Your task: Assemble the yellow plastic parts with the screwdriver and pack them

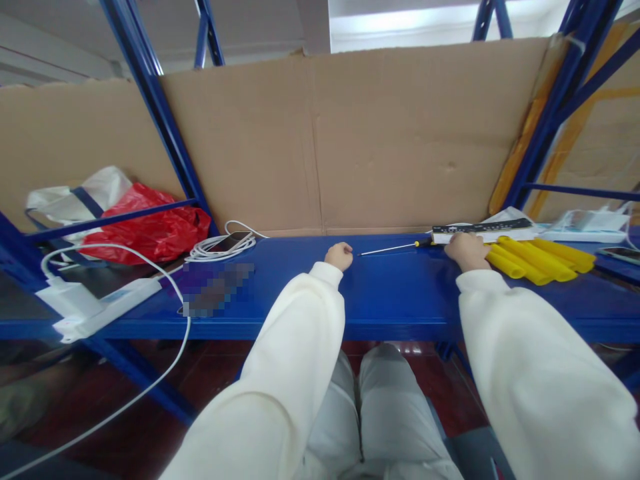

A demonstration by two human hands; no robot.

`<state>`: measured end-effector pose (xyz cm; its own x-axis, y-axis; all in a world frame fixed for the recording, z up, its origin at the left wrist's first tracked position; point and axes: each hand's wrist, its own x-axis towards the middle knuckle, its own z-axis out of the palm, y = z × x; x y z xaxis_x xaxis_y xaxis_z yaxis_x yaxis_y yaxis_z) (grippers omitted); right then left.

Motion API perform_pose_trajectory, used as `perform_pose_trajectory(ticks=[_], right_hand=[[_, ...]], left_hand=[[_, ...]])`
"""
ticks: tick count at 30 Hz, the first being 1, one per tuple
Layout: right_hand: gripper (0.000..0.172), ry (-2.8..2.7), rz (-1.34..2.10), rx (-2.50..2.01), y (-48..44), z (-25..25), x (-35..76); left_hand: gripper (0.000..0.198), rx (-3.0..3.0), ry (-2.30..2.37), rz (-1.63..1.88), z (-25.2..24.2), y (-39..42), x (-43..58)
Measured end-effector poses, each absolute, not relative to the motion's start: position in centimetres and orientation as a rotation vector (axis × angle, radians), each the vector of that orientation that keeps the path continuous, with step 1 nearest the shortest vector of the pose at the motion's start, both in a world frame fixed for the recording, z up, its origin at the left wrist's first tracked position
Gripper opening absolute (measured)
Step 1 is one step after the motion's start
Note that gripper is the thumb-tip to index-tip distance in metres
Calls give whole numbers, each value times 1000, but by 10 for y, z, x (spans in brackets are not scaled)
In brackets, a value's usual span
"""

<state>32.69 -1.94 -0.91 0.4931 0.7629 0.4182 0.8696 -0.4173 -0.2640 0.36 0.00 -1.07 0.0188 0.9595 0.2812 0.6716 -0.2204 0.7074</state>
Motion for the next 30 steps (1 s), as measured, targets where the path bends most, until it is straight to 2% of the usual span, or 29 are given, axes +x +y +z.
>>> perform_pose_trajectory(ticks=[4,14,30], right_hand=[[45,-1297,-267,-2327,-26,1,314],[45,-1283,-209,-2312,-27,1,313],[60,-1105,-163,-2281,-28,-3,310]], left_hand=[[28,2213,1521,794,-13,0,6],[27,2147,1477,886,-11,-3,6],[28,2169,1501,863,-7,-6,6]])
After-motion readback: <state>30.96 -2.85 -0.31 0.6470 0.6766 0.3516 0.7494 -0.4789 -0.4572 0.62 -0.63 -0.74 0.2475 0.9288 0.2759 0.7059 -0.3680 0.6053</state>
